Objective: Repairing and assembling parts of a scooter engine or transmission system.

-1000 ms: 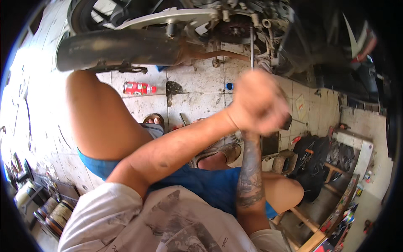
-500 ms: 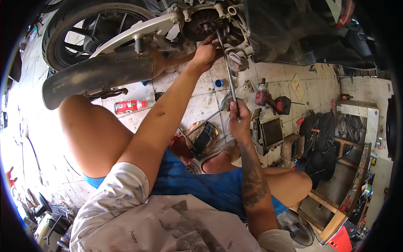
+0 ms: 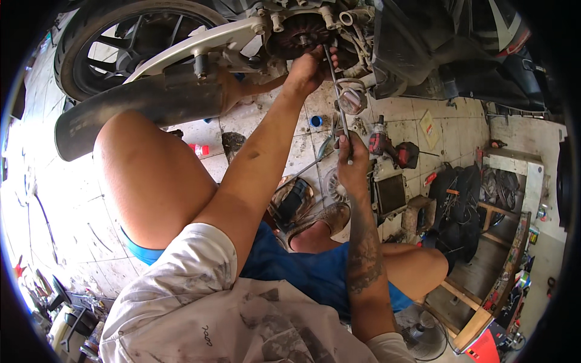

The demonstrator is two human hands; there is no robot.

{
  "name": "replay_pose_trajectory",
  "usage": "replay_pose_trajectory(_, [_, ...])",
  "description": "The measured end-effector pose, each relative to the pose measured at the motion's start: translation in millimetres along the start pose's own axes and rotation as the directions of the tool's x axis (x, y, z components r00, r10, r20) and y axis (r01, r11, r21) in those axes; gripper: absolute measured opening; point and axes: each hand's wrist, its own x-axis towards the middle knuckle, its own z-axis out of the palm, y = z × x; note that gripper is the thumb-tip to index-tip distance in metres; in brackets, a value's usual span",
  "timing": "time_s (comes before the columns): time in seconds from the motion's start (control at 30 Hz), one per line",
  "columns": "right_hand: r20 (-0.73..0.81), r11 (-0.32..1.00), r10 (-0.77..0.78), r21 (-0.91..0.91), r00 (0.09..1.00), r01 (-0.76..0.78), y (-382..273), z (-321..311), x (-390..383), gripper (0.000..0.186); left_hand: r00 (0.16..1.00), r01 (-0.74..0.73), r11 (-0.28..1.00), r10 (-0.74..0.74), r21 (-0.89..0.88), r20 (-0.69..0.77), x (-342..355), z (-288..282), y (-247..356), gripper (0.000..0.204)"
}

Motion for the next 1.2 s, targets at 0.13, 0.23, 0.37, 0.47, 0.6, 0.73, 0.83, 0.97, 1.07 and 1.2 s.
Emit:
replay_pose_trajectory(0.13, [-0.013, 0.993, -0.097, -0.069, 0.995, 0.096, 10.1, -0.3, 4.0, 0.022, 1.0, -0.013, 0.998, 0.014, -0.054, 0.027, 4.4, -4.6, 0.2, 0.026])
replay_pose_trajectory(0.23, [-0.029, 0.999, 0.001, -0.049, 1.0, -0.003, 12.2, -4.4, 2.9, 0.021, 0.998, -0.05, 0.996, 0.047, -0.077, -0.04, 0.5, 3.3, -5.7, 0.025])
replay_pose_trajectory(0.37, [0.029, 0.997, 0.006, -0.083, 1.0, -0.004, 15.2, -2.9, 4.6, 0.022, 0.979, -0.13, 0.985, 0.11, -0.11, -0.173, 1.4, 5.4, -6.6, 0.023])
replay_pose_trajectory(0.47, [0.046, 0.992, -0.037, -0.118, 0.998, 0.042, 13.9, 7.0, 4.6, 0.021, 0.976, -0.16, 0.983, 0.144, -0.089, -0.161, 0.9, -0.1, -4.0, 0.021])
replay_pose_trajectory(0.6, [0.049, 0.993, 0.048, 0.109, 0.998, -0.053, 17.2, 28.2, -2.3, 0.021, 0.98, -0.145, 0.987, 0.134, -0.071, -0.147, -1.6, 4.9, -1.6, 0.02])
replay_pose_trajectory(0.73, [0.036, 0.979, 0.105, 0.17, 0.994, -0.11, 19.3, 28.9, -6.6, 0.02, 0.99, -0.106, 0.994, 0.102, -0.03, -0.099, -5.1, 6.2, 0.8, 0.018])
replay_pose_trajectory(0.83, [0.001, 0.986, 0.093, 0.136, 0.996, -0.092, 18.0, 23.1, -10.5, 0.02, 0.997, -0.055, 0.998, 0.053, -0.036, -0.064, -6.9, 11.2, -3.0, 0.017])
replay_pose_trajectory(0.97, [0.003, 0.998, 0.05, 0.035, 0.999, -0.05, 6.4, 11.6, -5.9, 0.019, 0.997, -0.059, 0.994, 0.054, -0.096, -0.054, -3.7, 10.8, -2.9, 0.017])
replay_pose_trajectory(1.07, [-0.017, 0.997, -0.051, -0.063, 0.999, 0.05, 12.4, -7.4, 1.9, 0.019, 0.997, -0.052, 0.991, 0.044, -0.124, -0.07, -2.5, 15.3, -6.6, 0.017])
replay_pose_trajectory(1.2, [-0.01, 0.998, -0.01, -0.069, 1.0, 0.009, 16.3, -15.2, 3.6, 0.02, 0.995, -0.032, 0.983, 0.014, -0.182, -0.101, -4.1, 18.0, -6.1, 0.016])
